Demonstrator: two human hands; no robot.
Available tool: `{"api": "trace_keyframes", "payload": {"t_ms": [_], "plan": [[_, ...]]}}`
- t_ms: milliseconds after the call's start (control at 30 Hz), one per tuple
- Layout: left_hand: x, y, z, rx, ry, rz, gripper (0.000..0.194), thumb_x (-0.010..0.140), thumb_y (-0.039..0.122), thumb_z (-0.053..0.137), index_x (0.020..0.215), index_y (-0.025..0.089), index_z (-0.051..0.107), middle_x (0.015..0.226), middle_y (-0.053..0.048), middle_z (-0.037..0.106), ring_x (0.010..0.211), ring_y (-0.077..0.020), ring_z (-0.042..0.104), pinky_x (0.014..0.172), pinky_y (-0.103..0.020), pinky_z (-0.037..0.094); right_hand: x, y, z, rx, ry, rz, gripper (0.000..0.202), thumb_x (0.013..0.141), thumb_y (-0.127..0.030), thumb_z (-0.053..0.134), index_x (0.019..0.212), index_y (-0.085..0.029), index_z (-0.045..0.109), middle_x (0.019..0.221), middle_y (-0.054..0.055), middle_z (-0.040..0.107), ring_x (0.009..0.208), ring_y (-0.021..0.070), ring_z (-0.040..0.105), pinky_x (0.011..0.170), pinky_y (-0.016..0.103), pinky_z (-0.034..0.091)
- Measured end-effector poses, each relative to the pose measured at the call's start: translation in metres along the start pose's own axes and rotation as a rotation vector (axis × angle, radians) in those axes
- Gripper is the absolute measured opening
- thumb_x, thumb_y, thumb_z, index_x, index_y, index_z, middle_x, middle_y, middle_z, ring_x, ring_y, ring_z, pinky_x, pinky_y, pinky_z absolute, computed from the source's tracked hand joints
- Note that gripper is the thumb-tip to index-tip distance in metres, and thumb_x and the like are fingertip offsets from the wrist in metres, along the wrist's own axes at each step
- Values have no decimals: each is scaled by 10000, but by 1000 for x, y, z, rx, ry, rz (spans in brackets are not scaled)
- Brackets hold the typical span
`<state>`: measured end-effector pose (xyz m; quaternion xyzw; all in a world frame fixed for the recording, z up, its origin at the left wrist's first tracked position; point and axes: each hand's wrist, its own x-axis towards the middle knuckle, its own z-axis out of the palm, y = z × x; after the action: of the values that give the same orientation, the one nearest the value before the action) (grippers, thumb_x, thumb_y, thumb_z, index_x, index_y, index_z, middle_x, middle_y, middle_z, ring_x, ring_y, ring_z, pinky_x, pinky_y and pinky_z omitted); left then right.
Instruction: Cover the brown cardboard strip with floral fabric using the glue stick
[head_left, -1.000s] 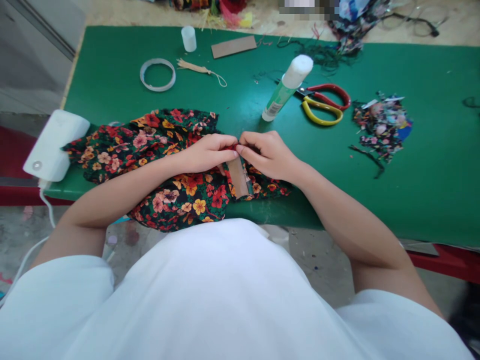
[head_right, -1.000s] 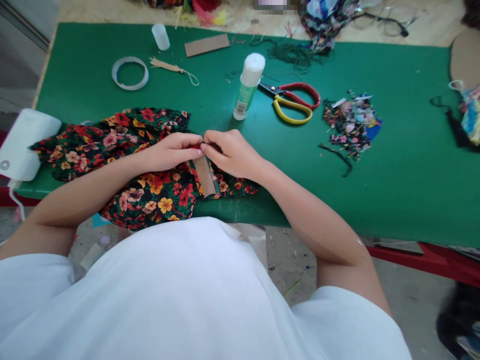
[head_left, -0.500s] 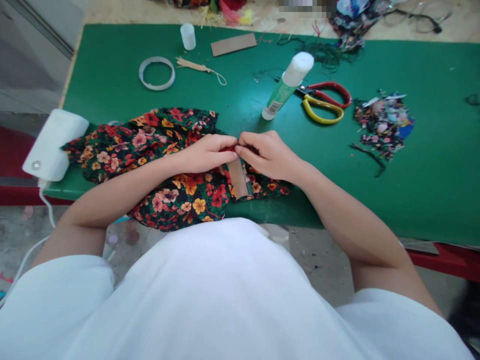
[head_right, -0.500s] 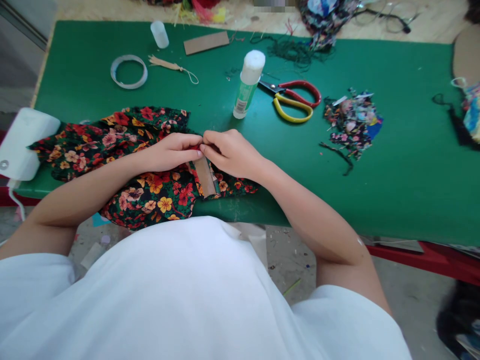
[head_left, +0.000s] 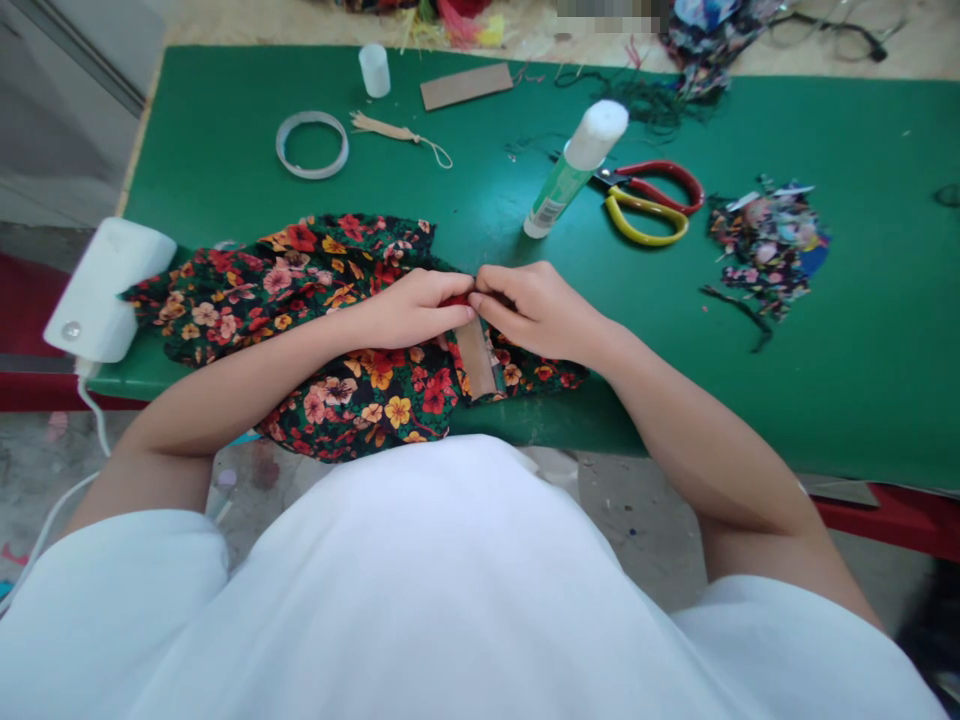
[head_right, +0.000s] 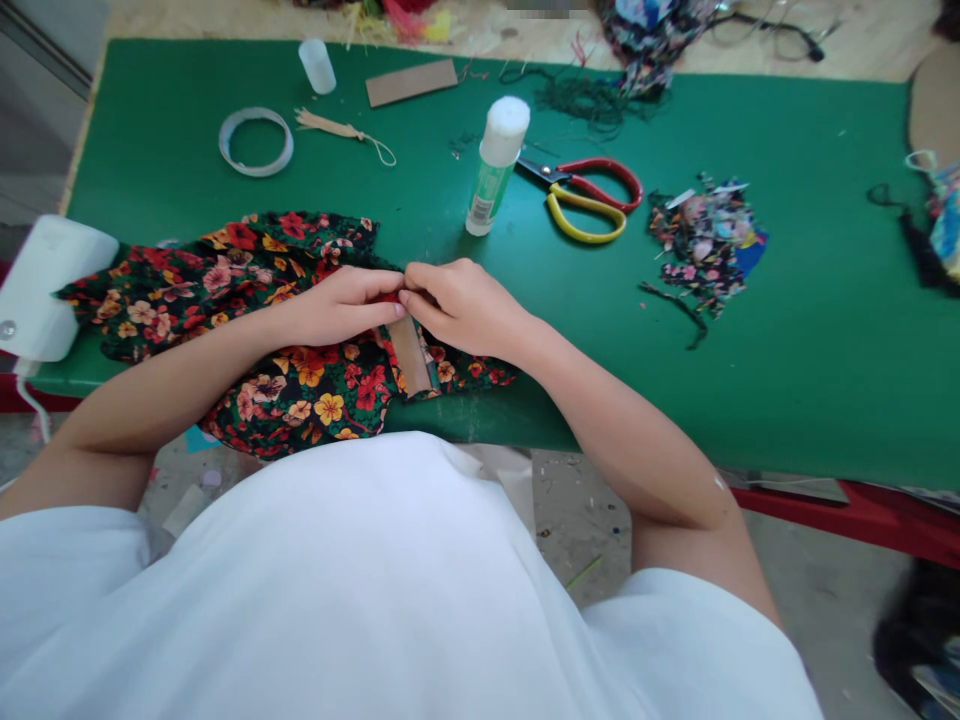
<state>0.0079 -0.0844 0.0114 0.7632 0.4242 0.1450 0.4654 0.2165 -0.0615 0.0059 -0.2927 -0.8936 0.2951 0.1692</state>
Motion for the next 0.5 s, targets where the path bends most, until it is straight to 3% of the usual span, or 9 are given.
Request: {"api": "trace_keyframes", "payload": {"t_ms": [500], "plan": [[0, -2, 0, -19, 22, 20, 187, 897, 333, 550, 792, 179, 544, 712, 43, 505, 694, -103, 482, 656, -237, 419, 0, -1, -1, 3, 5, -10, 259, 985, -260, 490, 746, -233, 392, 621, -38, 412, 591, 125, 357, 634, 292, 258]]}}
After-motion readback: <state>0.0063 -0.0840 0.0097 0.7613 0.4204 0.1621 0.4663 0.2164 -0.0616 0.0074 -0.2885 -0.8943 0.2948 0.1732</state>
